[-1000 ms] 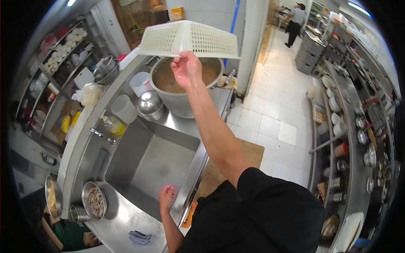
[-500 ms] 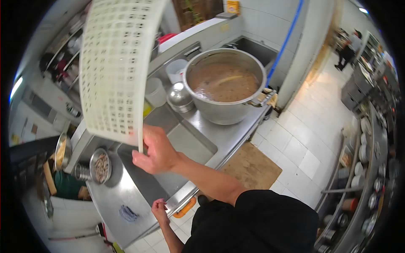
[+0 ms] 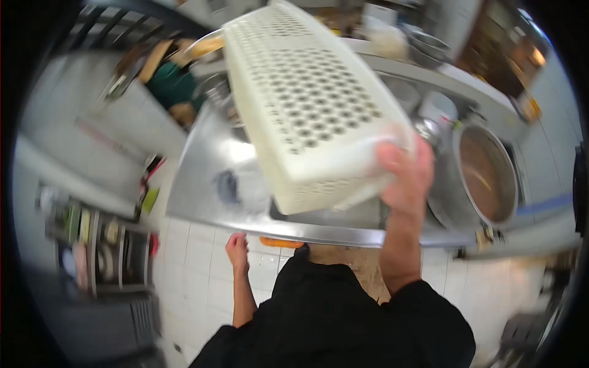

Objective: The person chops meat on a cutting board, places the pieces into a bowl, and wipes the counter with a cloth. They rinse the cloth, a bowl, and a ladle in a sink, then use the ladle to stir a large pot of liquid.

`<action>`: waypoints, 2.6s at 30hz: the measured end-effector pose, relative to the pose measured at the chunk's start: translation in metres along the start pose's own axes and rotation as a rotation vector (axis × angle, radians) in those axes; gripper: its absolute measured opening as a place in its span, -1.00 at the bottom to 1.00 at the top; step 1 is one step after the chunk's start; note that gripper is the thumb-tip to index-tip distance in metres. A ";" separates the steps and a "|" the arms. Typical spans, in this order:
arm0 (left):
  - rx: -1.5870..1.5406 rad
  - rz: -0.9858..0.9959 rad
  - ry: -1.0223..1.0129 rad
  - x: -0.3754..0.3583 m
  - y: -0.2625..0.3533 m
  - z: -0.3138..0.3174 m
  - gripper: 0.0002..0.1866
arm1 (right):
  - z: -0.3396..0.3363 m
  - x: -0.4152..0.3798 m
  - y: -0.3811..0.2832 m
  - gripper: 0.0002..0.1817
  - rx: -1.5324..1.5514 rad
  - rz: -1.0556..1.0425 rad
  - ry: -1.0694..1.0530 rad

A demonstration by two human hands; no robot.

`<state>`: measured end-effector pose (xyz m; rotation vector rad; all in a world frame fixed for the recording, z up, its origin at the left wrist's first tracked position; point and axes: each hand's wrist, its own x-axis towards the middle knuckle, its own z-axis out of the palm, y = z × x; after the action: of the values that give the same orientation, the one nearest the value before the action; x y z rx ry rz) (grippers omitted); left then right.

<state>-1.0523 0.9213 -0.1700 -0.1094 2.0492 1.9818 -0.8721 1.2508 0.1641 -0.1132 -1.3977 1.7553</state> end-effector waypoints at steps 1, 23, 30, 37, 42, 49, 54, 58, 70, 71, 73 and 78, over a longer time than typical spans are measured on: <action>0.000 -0.011 0.038 0.005 0.004 -0.004 -0.85 | 0.006 0.006 0.007 -0.54 -0.002 -0.015 -0.020; 0.942 0.724 0.182 0.214 0.032 -0.085 -0.54 | 0.106 0.042 0.146 -0.78 -0.716 -0.246 -1.142; 0.335 0.499 0.137 0.263 0.008 -0.152 -0.52 | 0.064 -0.039 0.247 -0.82 -1.005 -0.262 -1.328; 0.778 0.669 0.198 0.324 0.021 -0.184 -0.61 | 0.036 -0.055 0.268 -0.88 -1.178 -0.282 -1.062; 1.253 0.701 0.281 0.345 0.022 -0.203 -0.54 | 0.042 -0.062 0.287 -0.90 -1.204 -0.171 -1.061; 1.268 0.449 0.394 0.325 0.027 -0.190 -0.45 | 0.106 -0.054 0.346 -0.90 -1.172 -0.290 -0.815; 1.474 0.140 0.412 0.293 0.053 -0.156 -0.36 | 0.117 -0.049 0.343 -0.87 -1.198 -0.049 -0.941; 1.317 0.268 0.547 0.291 0.027 -0.156 -0.30 | 0.118 -0.053 0.332 -0.86 -1.119 -0.277 -0.686; 1.427 0.014 0.539 0.296 0.018 -0.170 -0.28 | 0.024 -0.166 0.229 -0.54 -0.662 0.475 -0.836; 1.332 0.031 0.514 0.292 0.019 -0.173 -0.22 | 0.007 -0.184 0.225 -0.55 -0.605 0.503 -0.849; 1.192 0.181 0.535 0.267 0.021 -0.178 -0.12 | -0.022 -0.214 0.214 -0.57 -0.536 0.805 -0.836; 1.039 0.478 0.642 0.116 0.023 -0.180 -0.17 | -0.157 -0.354 0.297 -0.69 -0.714 0.973 -0.604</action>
<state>-1.1969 0.7612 -0.1748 -0.0290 3.5154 0.8242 -0.7315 1.1362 -0.2887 -0.8154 -2.6876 1.9945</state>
